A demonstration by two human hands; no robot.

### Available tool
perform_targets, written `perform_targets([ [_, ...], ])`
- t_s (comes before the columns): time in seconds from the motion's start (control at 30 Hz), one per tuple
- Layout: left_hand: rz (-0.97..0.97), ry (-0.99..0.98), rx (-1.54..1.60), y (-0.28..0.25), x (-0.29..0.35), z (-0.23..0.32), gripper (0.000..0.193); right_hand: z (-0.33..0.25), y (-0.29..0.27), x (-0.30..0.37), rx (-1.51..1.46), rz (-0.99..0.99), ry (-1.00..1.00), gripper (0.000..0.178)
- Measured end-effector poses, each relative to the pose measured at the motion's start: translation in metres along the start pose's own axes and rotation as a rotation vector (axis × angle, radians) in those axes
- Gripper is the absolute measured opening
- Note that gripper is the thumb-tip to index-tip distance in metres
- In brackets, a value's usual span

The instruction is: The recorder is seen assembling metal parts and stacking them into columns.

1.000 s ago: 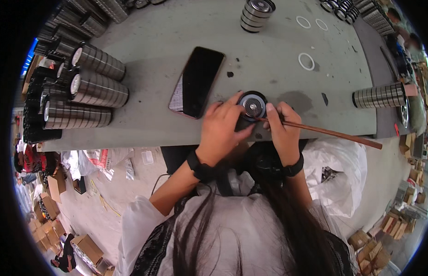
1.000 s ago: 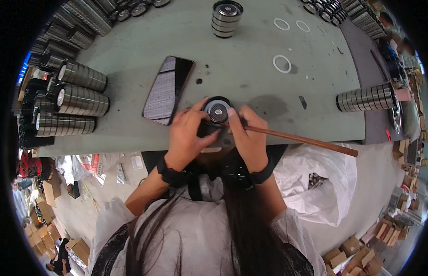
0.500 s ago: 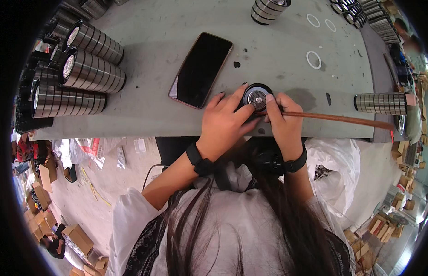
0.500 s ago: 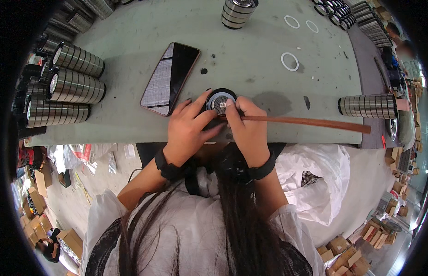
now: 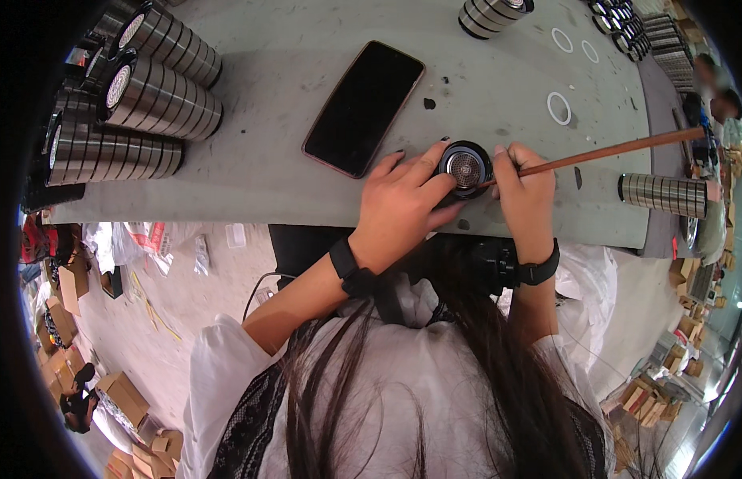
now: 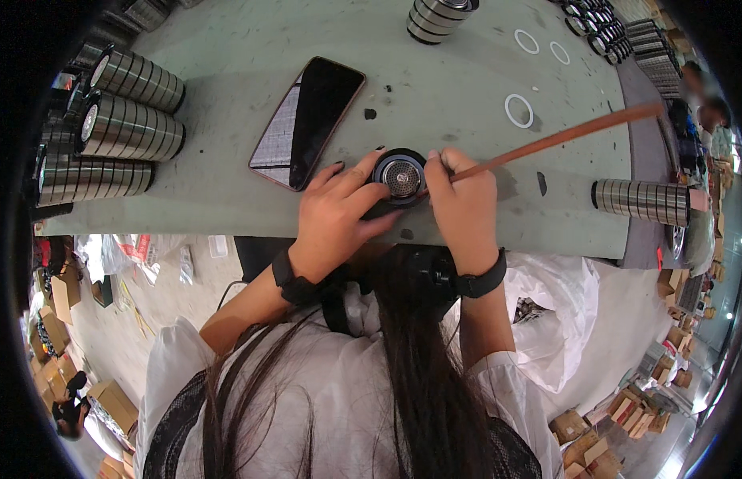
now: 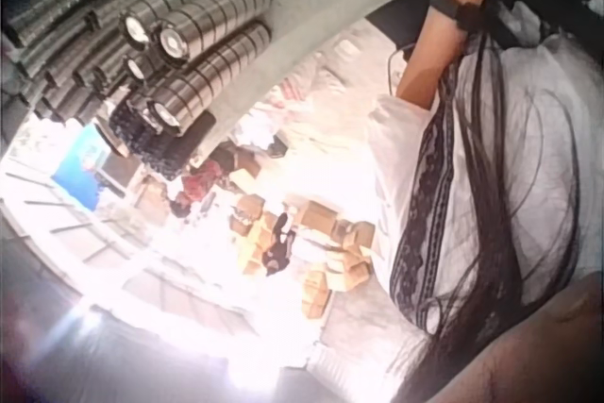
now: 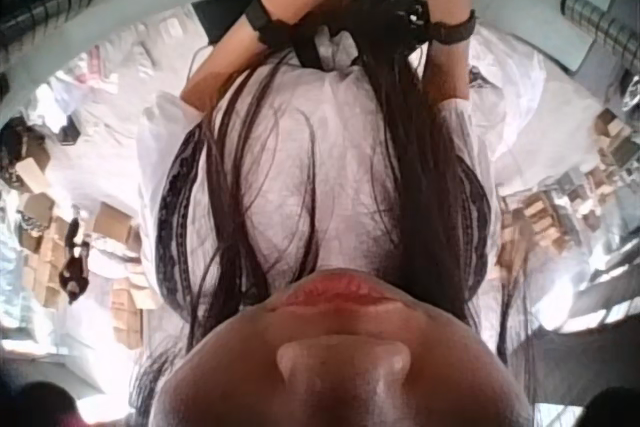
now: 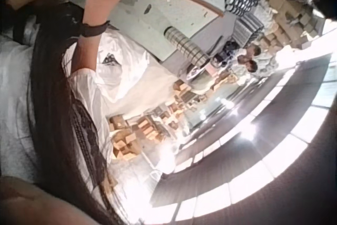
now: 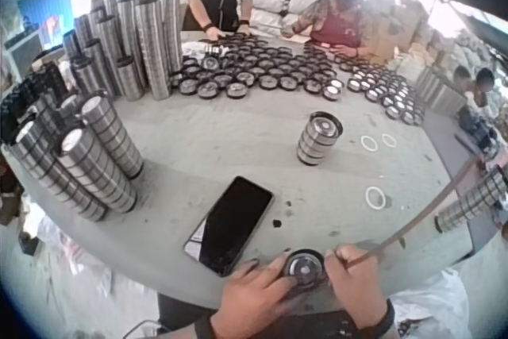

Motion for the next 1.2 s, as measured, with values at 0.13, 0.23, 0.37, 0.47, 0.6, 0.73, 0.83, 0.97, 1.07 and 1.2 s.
perform_targets([
  [0.13, -0.023, -0.017, 0.002, 0.001, 0.002, -0.002, 0.027, -0.007, -0.001, -0.01, 0.079, 0.04, -0.063, 0.03],
  [0.23, 0.002, -0.004, 0.017, 0.0, 0.001, -0.002, 0.027, -0.012, -0.002, -0.017, 0.104, 0.072, -0.104, 0.028],
  [0.37, 0.023, -0.01, 0.033, -0.001, 0.001, -0.003, 0.026, -0.02, 0.004, -0.022, 0.098, 0.095, -0.211, 0.027],
  [0.47, 0.022, -0.01, 0.042, -0.001, 0.002, -0.003, 0.026, -0.028, 0.011, -0.024, 0.067, 0.087, -0.283, 0.027],
  [0.6, 0.003, -0.017, 0.051, -0.002, 0.0, -0.004, 0.026, -0.047, 0.021, -0.023, 0.123, 0.043, -0.368, 0.029],
  [0.73, -0.02, -0.027, 0.068, -0.001, 0.001, -0.005, 0.025, -0.04, 0.023, -0.025, 0.078, -0.003, -0.326, 0.03],
  [0.83, -0.034, -0.031, 0.068, 0.0, 0.001, -0.005, 0.026, -0.041, 0.026, -0.025, 0.058, -0.026, -0.371, 0.03],
  [0.97, -0.029, -0.034, 0.086, -0.001, 0.0, -0.007, 0.04, -0.045, 0.03, -0.021, 0.062, -0.078, -0.42, 0.029],
  [1.07, -0.066, -0.14, 0.175, 0.003, 0.0, -0.015, 0.057, -0.046, 0.032, -0.017, 0.087, -0.109, -0.441, 0.028],
  [1.2, -0.023, -0.123, 0.191, 0.0, 0.002, -0.015, 0.066, -0.055, 0.037, -0.01, 0.155, -0.174, -0.499, 0.026],
])
Point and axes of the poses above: each hand's wrist, its own x-axis away from the middle knuckle, its own y-axis out of the palm, z = x × y, the point moved 9 cm from there along -x, towards the middle knuckle, and after that the axes turned 8 degrees about -z, right-handed, at the moved point
